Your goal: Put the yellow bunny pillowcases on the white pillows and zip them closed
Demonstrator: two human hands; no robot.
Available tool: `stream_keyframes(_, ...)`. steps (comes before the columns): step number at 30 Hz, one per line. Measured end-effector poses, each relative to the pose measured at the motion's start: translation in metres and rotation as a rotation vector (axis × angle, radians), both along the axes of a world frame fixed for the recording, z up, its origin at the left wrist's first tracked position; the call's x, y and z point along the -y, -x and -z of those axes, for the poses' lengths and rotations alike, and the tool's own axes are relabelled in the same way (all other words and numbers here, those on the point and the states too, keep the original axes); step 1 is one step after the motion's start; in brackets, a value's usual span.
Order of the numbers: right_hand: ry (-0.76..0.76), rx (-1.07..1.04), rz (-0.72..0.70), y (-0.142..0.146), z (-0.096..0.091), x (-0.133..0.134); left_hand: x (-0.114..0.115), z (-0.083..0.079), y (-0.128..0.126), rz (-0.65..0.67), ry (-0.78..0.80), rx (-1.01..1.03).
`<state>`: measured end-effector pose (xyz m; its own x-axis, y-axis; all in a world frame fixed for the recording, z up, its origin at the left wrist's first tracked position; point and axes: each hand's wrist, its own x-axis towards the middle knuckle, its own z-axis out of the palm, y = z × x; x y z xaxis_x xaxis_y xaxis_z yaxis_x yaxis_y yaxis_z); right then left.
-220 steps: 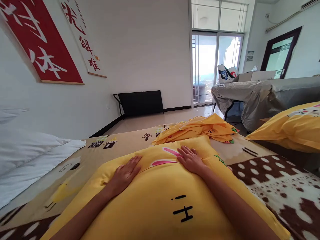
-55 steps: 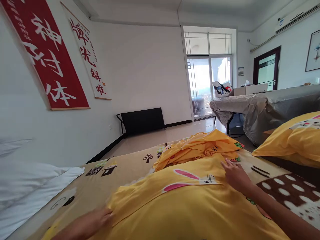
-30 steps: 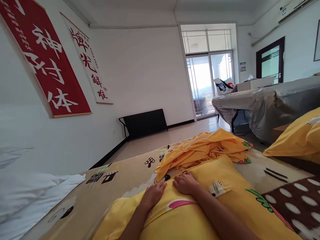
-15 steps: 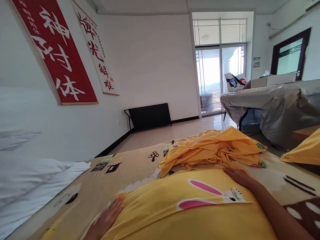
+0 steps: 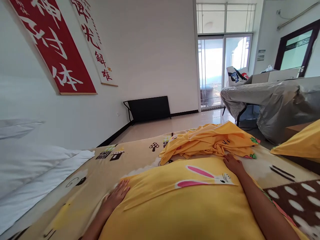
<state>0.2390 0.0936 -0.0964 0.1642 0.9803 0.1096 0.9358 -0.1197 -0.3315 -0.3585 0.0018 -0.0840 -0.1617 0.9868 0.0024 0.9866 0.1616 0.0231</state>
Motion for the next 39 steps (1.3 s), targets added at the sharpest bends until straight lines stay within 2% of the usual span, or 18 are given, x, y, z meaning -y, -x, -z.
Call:
stream_keyframes(4,-0.082,0.047,0.056,0.004,-0.033,0.04,0.018,-0.038,-0.015,-0.09,0.003,0.072)
stream_keyframes(7,-0.18,0.067,0.029,0.012,-0.067,0.074,0.031,-0.083,-0.036,-0.063,-0.059,0.122)
stream_keyframes(9,-0.241,0.074,-0.073,0.033,-0.093,0.094,0.037,-0.115,-0.069,0.035,-0.139,0.155)
stream_keyframes(11,-0.315,0.079,-0.252,0.069,-0.117,0.111,0.038,-0.139,-0.118,0.192,-0.205,0.191)
stream_keyframes(12,-0.353,0.079,-0.354,0.089,-0.125,0.117,0.038,-0.146,-0.146,0.271,-0.236,0.204)
stream_keyframes(14,-0.356,0.064,-0.529,0.129,-0.132,0.126,0.038,-0.145,-0.197,0.399,-0.254,0.227)
stream_keyframes(16,-0.25,0.023,-0.615,0.156,-0.123,0.13,0.04,-0.131,-0.231,0.489,-0.214,0.24)
stream_keyframes(17,-0.188,-0.002,-0.636,0.161,-0.113,0.132,0.043,-0.121,-0.239,0.521,-0.181,0.245)
stream_keyframes(18,-0.139,-0.027,-0.639,0.162,-0.101,0.133,0.046,-0.11,-0.241,0.547,-0.148,0.248)
stream_keyframes(20,-0.1,-0.053,-0.606,0.148,-0.078,0.135,0.054,-0.09,-0.228,0.567,-0.102,0.252)
stream_keyframes(23,-0.129,-0.005,-0.504,0.108,-0.052,0.138,0.064,-0.068,-0.182,0.489,-0.097,0.229)
stream_keyframes(27,-0.126,0.075,-0.367,0.052,-0.032,0.148,0.08,-0.045,-0.118,0.358,-0.129,0.148)
stream_keyframes(31,-0.077,0.099,-0.242,0.0,-0.009,0.166,0.108,-0.027,-0.071,0.289,-0.14,0.105)
stream_keyframes(33,-0.029,0.1,-0.205,-0.025,0.0,0.178,0.122,-0.025,-0.054,0.27,-0.105,0.113)
stream_keyframes(35,0.004,0.131,-0.108,-0.044,0.001,0.19,0.134,-0.032,-0.046,0.249,-0.076,0.096)
stream_keyframes(37,-0.076,0.191,0.001,-0.047,-0.01,0.203,0.146,-0.048,-0.055,0.237,-0.107,0.057)
stream_keyframes(39,-0.247,0.207,-0.006,-0.026,-0.033,0.217,0.159,-0.07,-0.087,0.281,-0.179,0.054)
